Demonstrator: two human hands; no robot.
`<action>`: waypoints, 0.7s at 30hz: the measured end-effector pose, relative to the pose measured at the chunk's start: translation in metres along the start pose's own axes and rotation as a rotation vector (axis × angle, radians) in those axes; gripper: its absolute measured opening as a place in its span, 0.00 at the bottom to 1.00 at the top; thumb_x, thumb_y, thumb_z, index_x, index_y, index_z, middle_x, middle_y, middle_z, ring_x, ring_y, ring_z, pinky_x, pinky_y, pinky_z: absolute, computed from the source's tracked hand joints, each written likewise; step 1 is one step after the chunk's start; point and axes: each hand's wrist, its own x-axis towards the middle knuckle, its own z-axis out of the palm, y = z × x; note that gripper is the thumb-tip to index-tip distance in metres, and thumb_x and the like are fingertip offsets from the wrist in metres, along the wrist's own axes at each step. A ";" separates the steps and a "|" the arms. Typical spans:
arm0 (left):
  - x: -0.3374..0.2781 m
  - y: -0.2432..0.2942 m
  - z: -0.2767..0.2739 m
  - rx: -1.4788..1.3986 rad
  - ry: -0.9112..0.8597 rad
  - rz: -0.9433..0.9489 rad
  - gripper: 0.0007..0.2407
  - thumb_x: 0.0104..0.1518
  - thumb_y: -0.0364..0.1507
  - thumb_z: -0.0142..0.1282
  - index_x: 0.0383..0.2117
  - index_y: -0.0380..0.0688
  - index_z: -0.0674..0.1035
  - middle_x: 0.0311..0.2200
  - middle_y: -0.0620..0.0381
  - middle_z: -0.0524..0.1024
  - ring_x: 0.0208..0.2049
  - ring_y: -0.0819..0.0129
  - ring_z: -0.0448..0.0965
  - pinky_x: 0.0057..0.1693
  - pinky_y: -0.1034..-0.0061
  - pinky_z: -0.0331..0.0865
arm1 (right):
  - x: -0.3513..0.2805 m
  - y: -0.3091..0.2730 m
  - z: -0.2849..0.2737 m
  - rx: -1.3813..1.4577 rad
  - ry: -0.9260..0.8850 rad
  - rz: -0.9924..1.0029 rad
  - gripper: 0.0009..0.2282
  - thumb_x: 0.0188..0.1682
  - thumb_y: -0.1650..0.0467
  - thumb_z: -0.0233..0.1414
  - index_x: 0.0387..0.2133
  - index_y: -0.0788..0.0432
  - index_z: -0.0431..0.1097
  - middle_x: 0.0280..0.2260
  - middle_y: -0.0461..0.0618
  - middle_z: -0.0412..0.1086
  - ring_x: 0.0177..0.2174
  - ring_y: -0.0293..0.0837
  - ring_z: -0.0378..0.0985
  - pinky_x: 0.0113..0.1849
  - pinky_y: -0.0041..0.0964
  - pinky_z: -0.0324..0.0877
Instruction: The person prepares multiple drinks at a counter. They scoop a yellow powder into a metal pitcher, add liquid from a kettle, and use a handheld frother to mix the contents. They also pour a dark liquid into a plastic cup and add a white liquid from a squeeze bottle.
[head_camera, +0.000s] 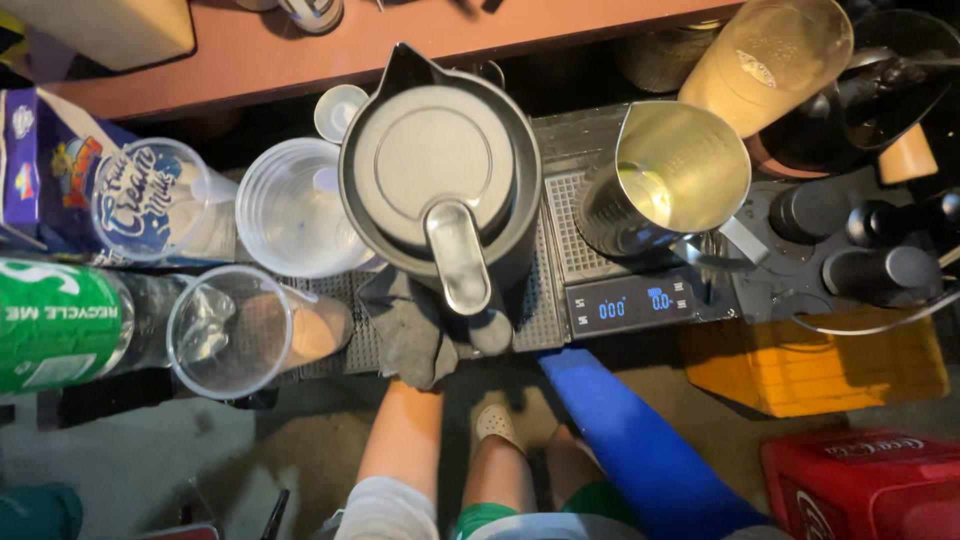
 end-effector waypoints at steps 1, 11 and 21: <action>-0.002 0.000 0.002 -0.004 0.000 -0.004 0.29 0.46 0.49 0.64 0.50 0.43 0.80 0.49 0.44 0.80 0.51 0.52 0.80 0.56 0.64 0.73 | 0.002 -0.001 0.001 0.007 0.006 0.000 0.14 0.57 0.68 0.45 0.50 0.65 0.69 0.42 0.62 0.73 0.43 0.60 0.75 0.47 0.46 0.69; -0.032 0.014 -0.002 -0.077 -0.021 -0.020 0.34 0.41 0.52 0.66 0.53 0.45 0.80 0.52 0.46 0.81 0.54 0.55 0.81 0.58 0.66 0.73 | -0.020 0.001 -0.008 0.028 0.015 0.037 0.15 0.58 0.67 0.42 0.50 0.66 0.68 0.43 0.62 0.72 0.44 0.60 0.73 0.48 0.46 0.67; -0.046 0.043 -0.038 -0.206 -0.049 0.013 0.39 0.36 0.56 0.67 0.56 0.46 0.79 0.55 0.48 0.81 0.56 0.58 0.82 0.61 0.68 0.72 | -0.054 0.013 -0.015 0.083 0.084 0.050 0.15 0.59 0.67 0.40 0.51 0.66 0.67 0.43 0.62 0.71 0.44 0.60 0.71 0.48 0.46 0.66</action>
